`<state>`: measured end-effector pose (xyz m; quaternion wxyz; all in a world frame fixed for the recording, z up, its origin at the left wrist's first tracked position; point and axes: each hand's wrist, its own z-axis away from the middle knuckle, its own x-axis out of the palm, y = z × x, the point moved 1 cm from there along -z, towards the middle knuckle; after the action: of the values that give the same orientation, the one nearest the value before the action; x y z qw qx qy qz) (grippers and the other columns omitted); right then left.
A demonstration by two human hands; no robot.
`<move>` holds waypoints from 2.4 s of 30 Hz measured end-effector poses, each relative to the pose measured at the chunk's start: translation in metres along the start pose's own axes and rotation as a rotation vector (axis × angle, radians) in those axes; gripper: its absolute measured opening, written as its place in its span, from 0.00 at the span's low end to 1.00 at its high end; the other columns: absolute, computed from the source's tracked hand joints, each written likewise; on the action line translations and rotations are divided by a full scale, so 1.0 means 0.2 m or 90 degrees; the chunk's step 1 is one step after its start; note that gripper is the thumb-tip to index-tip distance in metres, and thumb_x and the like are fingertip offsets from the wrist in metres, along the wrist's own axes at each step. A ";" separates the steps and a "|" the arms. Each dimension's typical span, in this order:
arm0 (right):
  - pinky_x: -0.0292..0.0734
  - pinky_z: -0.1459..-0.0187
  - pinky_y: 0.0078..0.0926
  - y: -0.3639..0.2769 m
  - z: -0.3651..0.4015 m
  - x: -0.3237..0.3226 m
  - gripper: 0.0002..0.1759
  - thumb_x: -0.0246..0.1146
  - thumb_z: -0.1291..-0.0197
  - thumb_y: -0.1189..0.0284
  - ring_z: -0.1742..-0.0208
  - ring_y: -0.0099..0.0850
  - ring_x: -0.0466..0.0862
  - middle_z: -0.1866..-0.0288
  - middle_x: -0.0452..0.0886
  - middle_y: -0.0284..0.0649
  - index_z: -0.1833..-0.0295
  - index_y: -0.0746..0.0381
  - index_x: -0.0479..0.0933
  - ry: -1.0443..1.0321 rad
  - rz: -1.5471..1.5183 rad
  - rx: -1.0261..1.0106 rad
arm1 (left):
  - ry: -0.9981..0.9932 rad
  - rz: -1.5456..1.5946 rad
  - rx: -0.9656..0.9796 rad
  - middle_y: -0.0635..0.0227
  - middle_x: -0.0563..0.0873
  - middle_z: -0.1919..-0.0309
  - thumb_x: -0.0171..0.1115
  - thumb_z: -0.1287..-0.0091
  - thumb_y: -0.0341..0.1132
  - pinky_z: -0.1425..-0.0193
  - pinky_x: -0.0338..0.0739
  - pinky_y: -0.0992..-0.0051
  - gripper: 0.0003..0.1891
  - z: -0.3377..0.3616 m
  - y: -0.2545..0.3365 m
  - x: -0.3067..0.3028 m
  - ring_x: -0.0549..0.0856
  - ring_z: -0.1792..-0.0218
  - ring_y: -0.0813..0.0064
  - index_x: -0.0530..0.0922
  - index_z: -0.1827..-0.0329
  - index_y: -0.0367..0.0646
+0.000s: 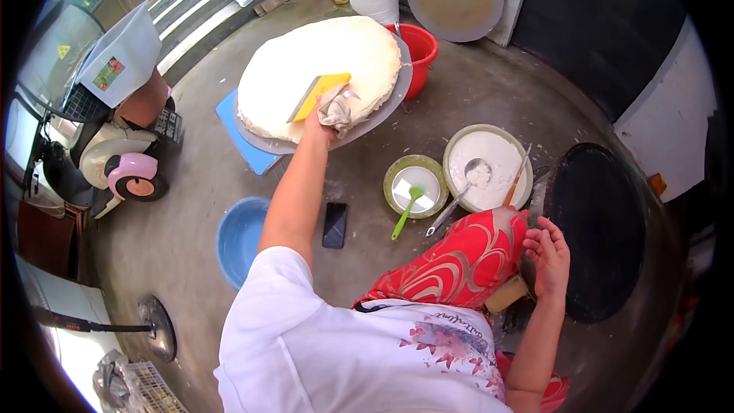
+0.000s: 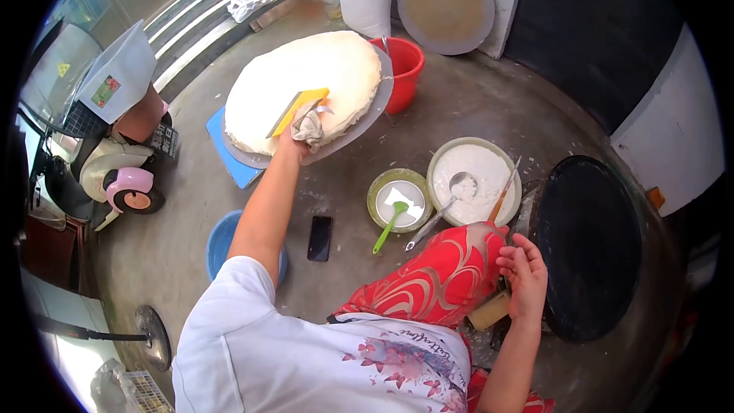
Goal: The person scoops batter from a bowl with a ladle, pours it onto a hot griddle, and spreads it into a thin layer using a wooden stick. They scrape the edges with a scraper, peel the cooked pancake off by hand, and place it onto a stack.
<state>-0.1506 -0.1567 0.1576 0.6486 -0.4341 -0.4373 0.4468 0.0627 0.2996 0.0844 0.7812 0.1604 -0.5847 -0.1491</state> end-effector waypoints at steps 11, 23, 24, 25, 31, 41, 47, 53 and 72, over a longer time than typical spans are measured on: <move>0.71 0.63 0.14 0.04 0.13 0.08 0.11 0.54 0.40 0.72 0.63 0.20 0.78 0.61 0.79 0.36 0.53 0.65 0.72 -0.143 0.081 0.002 | -0.062 -0.069 -0.228 0.57 0.81 0.60 0.47 0.38 0.42 0.60 0.78 0.66 0.18 0.64 -0.45 0.28 0.82 0.62 0.65 0.74 0.54 0.37; 0.65 0.44 0.25 -0.01 0.26 0.17 0.32 0.68 0.54 0.73 0.43 0.27 0.68 0.48 0.72 0.39 0.42 0.65 0.65 -0.128 0.043 -0.143 | -0.412 -0.365 -0.021 0.67 0.78 0.52 0.60 0.43 0.23 0.48 0.70 0.80 0.23 1.22 -0.92 0.78 0.76 0.53 0.81 0.69 0.43 0.37; 0.65 0.44 0.25 -0.05 0.29 0.16 0.31 0.69 0.56 0.73 0.44 0.27 0.69 0.49 0.73 0.39 0.44 0.65 0.67 -0.077 0.090 -0.267 | -0.419 -0.365 -0.029 0.67 0.78 0.52 0.60 0.43 0.23 0.48 0.70 0.80 0.23 1.23 -0.92 0.82 0.76 0.53 0.81 0.69 0.43 0.37; 0.64 0.44 0.25 -0.10 0.32 0.16 0.30 0.71 0.59 0.72 0.44 0.28 0.69 0.50 0.73 0.39 0.47 0.65 0.70 -0.052 0.164 -0.339 | -0.459 -0.407 -0.022 0.67 0.78 0.52 0.60 0.44 0.23 0.48 0.69 0.80 0.23 1.25 -0.92 0.85 0.76 0.52 0.81 0.69 0.43 0.38; 0.68 0.52 0.21 -0.19 0.45 0.04 0.25 0.65 0.52 0.70 0.52 0.26 0.74 0.53 0.76 0.36 0.47 0.67 0.70 -0.267 0.129 -0.239 | -0.567 -0.611 0.072 0.66 0.78 0.53 0.63 0.48 0.22 0.47 0.69 0.79 0.26 1.36 -0.98 1.00 0.76 0.52 0.79 0.69 0.43 0.37; 0.65 0.45 0.29 -0.46 0.86 0.09 0.24 0.61 0.49 0.64 0.43 0.34 0.71 0.44 0.71 0.43 0.49 0.69 0.72 -0.662 -0.393 -0.410 | -0.909 -0.226 0.057 0.35 0.67 0.46 0.48 0.35 0.47 0.45 0.67 0.55 0.26 1.80 -0.97 1.07 0.69 0.45 0.41 0.65 0.42 0.34; 0.64 0.44 0.29 -0.47 0.89 0.14 0.25 0.60 0.48 0.64 0.43 0.34 0.71 0.43 0.70 0.44 0.49 0.70 0.71 -0.747 -0.378 -0.382 | -1.162 -0.167 0.393 0.36 0.67 0.46 0.44 0.34 0.50 0.44 0.67 0.58 0.29 1.77 -1.05 1.17 0.70 0.44 0.44 0.65 0.43 0.30; 0.63 0.44 0.29 -0.45 0.88 0.17 0.25 0.60 0.47 0.63 0.42 0.34 0.70 0.43 0.70 0.44 0.48 0.70 0.71 -0.783 -0.368 -0.335 | -1.080 -0.175 0.493 0.42 0.73 0.50 0.45 0.34 0.36 0.51 0.72 0.63 0.20 1.81 -1.07 1.23 0.75 0.51 0.48 0.66 0.45 0.27; 0.61 0.43 0.29 -0.50 0.90 0.19 0.26 0.57 0.45 0.62 0.41 0.36 0.68 0.42 0.68 0.46 0.46 0.71 0.68 -0.838 -0.384 -0.353 | -1.080 -0.224 0.367 0.42 0.72 0.51 0.48 0.37 0.36 0.50 0.71 0.64 0.22 1.76 -1.10 1.29 0.75 0.53 0.49 0.67 0.48 0.22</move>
<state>-0.2936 -0.1124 0.3038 0.2166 -0.0883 -0.9276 0.2912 -0.2153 -0.0350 0.3076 -0.0148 0.2730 -0.9445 -0.1824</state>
